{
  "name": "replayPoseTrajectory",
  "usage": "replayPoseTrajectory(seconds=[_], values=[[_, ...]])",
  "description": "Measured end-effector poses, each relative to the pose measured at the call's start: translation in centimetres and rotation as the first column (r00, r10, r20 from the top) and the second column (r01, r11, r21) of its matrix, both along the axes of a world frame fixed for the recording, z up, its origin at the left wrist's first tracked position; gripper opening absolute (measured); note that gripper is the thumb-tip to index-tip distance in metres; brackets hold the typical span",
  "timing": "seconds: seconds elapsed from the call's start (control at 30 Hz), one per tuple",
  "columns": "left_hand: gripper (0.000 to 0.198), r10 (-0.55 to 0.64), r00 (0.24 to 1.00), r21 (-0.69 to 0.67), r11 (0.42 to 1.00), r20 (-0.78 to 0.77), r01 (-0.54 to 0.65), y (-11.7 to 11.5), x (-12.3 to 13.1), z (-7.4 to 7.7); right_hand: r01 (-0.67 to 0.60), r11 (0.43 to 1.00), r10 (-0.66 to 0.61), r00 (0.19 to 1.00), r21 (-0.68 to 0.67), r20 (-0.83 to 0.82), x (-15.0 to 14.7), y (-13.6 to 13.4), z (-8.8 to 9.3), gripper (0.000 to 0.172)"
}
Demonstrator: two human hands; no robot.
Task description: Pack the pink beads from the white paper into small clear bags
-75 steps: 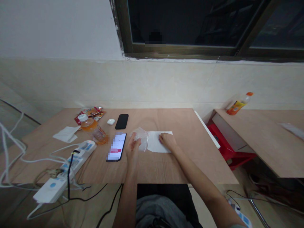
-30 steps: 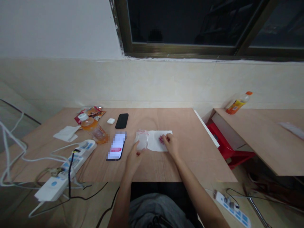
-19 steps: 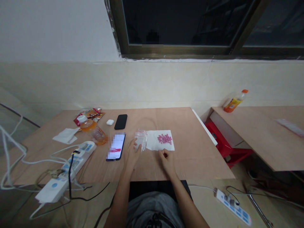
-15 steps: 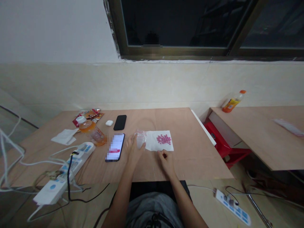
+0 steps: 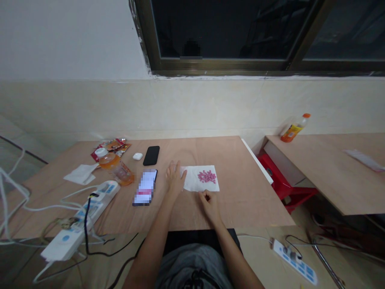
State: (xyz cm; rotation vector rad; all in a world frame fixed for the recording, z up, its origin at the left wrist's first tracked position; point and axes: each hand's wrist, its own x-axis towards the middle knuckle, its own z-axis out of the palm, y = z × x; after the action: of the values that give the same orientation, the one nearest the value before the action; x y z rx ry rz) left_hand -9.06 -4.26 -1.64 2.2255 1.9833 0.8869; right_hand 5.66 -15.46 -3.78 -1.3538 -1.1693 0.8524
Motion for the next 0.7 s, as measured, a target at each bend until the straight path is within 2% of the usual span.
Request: replayPoseTrajectory(seconds=[0.17, 0.27, 0.33, 0.5, 0.6, 0.7], values=[[0.056, -0.007, 0.993, -0.22, 0.975, -0.122, -0.02, 1.4, 0.6, -1.9, -0.019, 1.0, 0.019, 1.0, -0.016, 0.017, 0.0, -0.1, 0.2, 0.036], [0.059, -0.015, 0.993, -0.236, 0.972, -0.117, -0.013, 1.7, 0.4, -1.8, -0.021, 1.0, 0.021, 1.0, -0.019, 0.018, 0.1, -0.1, 0.1, 0.036], [0.06, -0.02, 0.997, -0.179, 0.984, -0.08, 0.006, 1.4, 0.4, -1.2, -0.014, 1.0, 0.014, 1.0, -0.023, 0.011, 0.1, -0.1, -0.1, 0.036], [0.055, -0.074, 0.992, 0.077, 0.995, 0.103, 0.067, -1.0, 0.9, -0.1, -0.005, 1.0, 0.006, 1.0, -0.026, 0.007, 0.0, 0.0, -0.1, 0.036], [0.043, -0.154, 0.952, 0.186, 0.977, 0.265, 0.106, -2.4, 1.4, -0.7, 0.0, 1.0, 0.0, 1.0, -0.012, -0.002, 0.0, -0.1, 0.0, 0.036], [0.031, -0.186, 0.88, 0.195, 0.975, 0.438, 0.109, -3.0, 1.5, -1.9, 0.003, 1.0, -0.003, 1.0, -0.003, 0.002, 0.0, -0.1, 0.2, 0.036]])
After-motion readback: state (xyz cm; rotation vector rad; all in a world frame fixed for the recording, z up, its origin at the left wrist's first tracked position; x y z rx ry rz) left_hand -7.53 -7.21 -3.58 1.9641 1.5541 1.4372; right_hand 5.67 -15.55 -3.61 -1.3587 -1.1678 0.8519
